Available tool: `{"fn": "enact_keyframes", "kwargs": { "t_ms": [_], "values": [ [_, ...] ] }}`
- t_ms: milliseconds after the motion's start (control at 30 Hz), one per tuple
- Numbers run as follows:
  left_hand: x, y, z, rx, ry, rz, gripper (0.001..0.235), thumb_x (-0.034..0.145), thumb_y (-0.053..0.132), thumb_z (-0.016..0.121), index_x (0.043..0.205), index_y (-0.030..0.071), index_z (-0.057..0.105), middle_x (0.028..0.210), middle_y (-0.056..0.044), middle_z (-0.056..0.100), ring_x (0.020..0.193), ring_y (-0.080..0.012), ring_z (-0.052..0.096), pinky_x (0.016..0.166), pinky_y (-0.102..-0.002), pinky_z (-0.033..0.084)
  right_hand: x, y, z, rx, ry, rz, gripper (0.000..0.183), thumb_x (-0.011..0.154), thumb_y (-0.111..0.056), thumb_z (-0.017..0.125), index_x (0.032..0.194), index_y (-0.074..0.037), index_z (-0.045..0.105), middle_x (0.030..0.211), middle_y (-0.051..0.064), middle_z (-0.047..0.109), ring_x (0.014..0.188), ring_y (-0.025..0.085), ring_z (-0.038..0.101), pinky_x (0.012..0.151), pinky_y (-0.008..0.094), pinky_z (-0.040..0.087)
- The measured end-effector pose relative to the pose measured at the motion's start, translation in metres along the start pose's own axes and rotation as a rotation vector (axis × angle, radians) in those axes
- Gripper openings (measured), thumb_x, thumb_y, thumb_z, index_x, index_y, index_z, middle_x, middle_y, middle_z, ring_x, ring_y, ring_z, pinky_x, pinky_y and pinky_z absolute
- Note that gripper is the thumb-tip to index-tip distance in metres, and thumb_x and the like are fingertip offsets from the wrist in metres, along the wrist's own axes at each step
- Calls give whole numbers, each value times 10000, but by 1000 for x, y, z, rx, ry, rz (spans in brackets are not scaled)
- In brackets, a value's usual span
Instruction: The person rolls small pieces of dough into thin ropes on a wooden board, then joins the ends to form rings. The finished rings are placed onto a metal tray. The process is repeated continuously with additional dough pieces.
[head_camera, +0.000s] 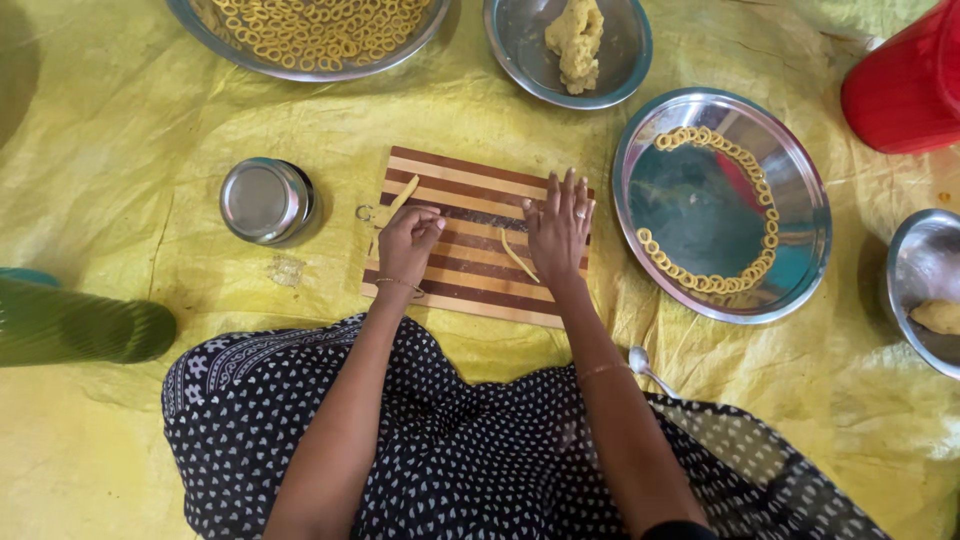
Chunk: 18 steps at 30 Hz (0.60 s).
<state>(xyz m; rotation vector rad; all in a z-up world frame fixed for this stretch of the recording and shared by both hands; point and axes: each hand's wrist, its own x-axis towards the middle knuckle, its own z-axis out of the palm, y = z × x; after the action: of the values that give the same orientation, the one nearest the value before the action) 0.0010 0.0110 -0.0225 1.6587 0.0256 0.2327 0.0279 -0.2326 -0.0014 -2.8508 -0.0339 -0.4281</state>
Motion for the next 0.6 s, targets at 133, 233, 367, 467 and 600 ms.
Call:
{"fn": "enact_keyframes", "kwargs": {
  "t_ms": [133,233,367,467,600],
  "values": [
    [6,1,-2,310,33,102,115,894,119,798,964,42,750,1127,-70,737,1084,-234,672,1005,-392,506,17,-12,-3,-284,-185,20,727,1083,-573,241,1621,-86,210,1697,204,41,1563,393,33,1265,572,73],
    [7,3,-14,554,105,24,417,827,143,818,1200,49,659,1332,-129,636,1298,-312,524,1156,-445,399,6,-37,8,-376,-392,3,821,1050,-601,261,1647,-71,66,1680,214,-93,1546,382,-84,1263,566,35],
    [15,9,-28,651,38,-262,1051,736,331,922,1519,3,303,1593,-253,304,1516,-416,208,1252,-512,189,-59,-90,27,-241,-297,-108,759,1073,-549,278,1648,-77,131,1701,181,-38,1565,334,-54,1265,570,46],
    [14,16,-32,816,-245,-509,1464,587,448,997,1579,92,-18,1649,-266,-18,1532,-456,-99,1261,-532,2,-55,-93,30,-247,-331,-44,762,1074,-549,253,1643,-53,150,1695,210,-52,1568,351,-74,1249,587,24],
    [9,22,-30,983,-356,-576,1555,597,381,982,1619,156,-168,1689,-237,-176,1535,-443,-211,1228,-628,-65,1,-40,11,-358,-293,131,731,1091,-561,221,1639,-96,86,1684,198,-114,1552,334,-122,1264,575,-14]
  ]
}}
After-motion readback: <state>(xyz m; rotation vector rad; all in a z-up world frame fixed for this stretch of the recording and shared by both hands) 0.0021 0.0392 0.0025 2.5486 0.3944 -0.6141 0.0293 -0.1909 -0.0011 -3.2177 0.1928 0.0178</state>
